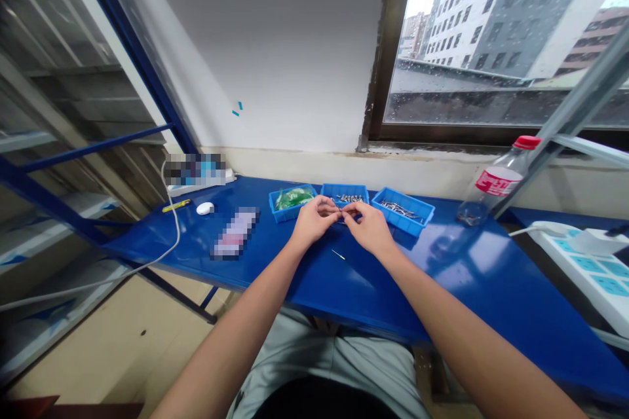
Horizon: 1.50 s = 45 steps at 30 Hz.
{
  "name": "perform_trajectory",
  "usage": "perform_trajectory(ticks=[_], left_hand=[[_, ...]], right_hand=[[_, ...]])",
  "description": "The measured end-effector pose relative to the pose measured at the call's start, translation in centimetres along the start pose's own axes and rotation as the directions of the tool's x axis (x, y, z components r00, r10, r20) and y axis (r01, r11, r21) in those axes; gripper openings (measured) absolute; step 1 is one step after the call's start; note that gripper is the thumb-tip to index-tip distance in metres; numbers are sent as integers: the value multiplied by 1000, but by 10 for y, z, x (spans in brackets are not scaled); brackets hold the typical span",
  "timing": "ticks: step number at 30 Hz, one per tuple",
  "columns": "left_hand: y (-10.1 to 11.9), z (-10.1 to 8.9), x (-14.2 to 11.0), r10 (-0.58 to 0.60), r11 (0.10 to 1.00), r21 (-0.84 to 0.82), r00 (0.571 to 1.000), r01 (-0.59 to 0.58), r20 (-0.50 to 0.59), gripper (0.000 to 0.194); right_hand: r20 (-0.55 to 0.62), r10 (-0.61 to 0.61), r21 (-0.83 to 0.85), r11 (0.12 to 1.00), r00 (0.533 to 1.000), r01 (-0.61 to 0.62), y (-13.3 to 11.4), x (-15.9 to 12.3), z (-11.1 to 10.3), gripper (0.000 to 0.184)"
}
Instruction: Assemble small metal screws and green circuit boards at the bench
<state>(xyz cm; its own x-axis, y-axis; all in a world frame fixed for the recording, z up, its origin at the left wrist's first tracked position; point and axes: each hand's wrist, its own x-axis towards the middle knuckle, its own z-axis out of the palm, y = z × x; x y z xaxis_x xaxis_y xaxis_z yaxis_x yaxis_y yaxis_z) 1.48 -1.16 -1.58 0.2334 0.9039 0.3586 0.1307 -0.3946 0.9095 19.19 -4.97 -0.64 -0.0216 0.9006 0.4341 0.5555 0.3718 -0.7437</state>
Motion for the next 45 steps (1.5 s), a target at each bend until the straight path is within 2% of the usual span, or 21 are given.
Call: perform_trajectory(ticks=[7,13,16,23,26,28,30,32,41,45], left_hand=[[-1,-1,-3,95,987,120,992,-105,83,16],[6,-4,-6,128,952,250,972,-176,198,16],[9,-5,-7,145,919,331,964,-214,222,16],[5,-7,-7,153,907,347,956,-237,251,20],[4,-7,-7,137,911,341,950,-232,279,30],[4,-7,-7,138,915,329,948,-233,288,49],[5,-7,-7,148,920,314,949,-236,279,67],[6,-7,-7,161,927,291,950,-238,266,76],[8,-4,-10,206,924,258,936,-282,286,80],[8,-2,-8,225,937,197,931,-288,288,84]], right_hand=[[-1,-16,-44,999,1000,16,-2,0,-2,13],[139,-76,-84,993,987,88,4,4,-8,10],[184,-89,-99,989,979,109,8,5,-10,9],[258,-183,-140,964,949,224,15,9,-13,11],[279,-216,-176,946,936,271,16,10,-14,9],[284,-228,-199,936,931,290,16,10,-14,9],[274,-238,-225,926,932,303,16,10,-15,10],[244,-248,-260,915,938,309,15,9,-15,10],[117,-282,-421,854,952,304,5,3,-12,4],[63,-223,-298,926,973,231,1,2,-9,5]])
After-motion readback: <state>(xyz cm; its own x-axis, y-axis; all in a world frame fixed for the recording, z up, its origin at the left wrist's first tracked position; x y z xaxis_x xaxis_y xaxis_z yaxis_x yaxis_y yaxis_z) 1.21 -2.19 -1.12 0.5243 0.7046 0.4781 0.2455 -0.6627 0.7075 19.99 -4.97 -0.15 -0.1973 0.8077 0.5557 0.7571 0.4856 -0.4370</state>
